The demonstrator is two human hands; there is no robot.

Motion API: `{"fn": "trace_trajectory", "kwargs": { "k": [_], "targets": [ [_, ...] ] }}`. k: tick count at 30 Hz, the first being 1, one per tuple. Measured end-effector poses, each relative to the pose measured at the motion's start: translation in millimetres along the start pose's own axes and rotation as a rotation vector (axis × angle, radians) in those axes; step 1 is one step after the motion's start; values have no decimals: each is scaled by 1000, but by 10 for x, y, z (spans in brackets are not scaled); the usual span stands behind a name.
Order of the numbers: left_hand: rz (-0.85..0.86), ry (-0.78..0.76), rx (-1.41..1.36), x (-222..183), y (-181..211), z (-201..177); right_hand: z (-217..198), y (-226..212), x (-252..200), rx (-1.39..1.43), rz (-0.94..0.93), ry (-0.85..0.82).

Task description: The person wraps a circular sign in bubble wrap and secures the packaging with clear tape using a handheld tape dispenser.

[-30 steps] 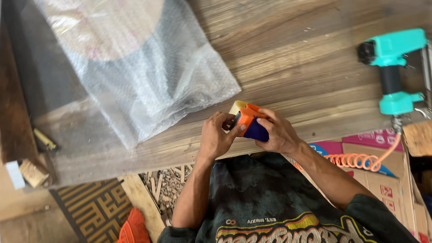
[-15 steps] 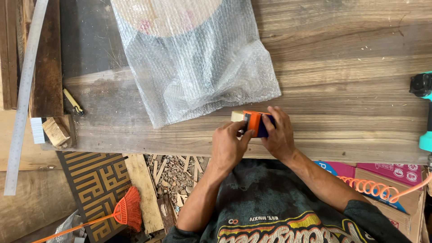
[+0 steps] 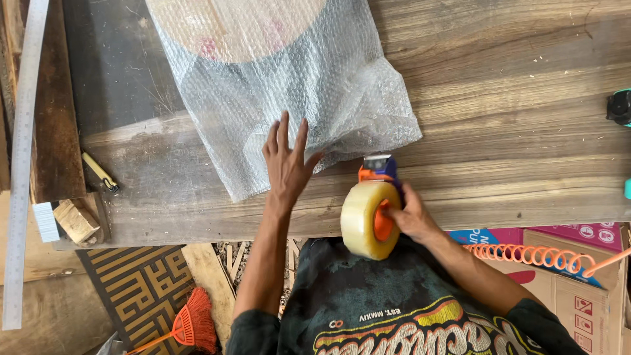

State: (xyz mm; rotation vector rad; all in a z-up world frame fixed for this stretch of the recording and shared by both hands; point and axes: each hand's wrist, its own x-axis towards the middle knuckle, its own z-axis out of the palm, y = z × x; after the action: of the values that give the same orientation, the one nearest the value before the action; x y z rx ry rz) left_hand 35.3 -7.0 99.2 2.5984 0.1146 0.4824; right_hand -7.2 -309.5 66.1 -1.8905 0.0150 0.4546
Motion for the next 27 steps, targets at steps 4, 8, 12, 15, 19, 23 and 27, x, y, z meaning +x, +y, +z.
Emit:
{"fn": "trace_trajectory", "kwargs": {
  "k": [4, 8, 12, 15, 19, 23, 27],
  "targets": [
    [90, -267, 209, 60, -437, 399, 336, 497, -36, 338, 313, -131],
    [189, -311, 244, 54, -520, 471, 634, 614, -89, 619, 418, -290],
    [169, -314, 242, 8, -562, 548, 753, 553, 38, 775, 408, -337],
    [180, -330, 271, 4, -595, 542, 845, 597, 214, 765, 409, -364],
    [217, -376, 212, 50, -570, 390, 952, 682, 476, 753, 369, -374],
    [292, -363, 215, -2, -649, 476, 962, 653, 529, 773, 342, -401],
    [332, -370, 275, 60, -622, 404, 842, 470, 585, 800, 310, -439]
  ]
}}
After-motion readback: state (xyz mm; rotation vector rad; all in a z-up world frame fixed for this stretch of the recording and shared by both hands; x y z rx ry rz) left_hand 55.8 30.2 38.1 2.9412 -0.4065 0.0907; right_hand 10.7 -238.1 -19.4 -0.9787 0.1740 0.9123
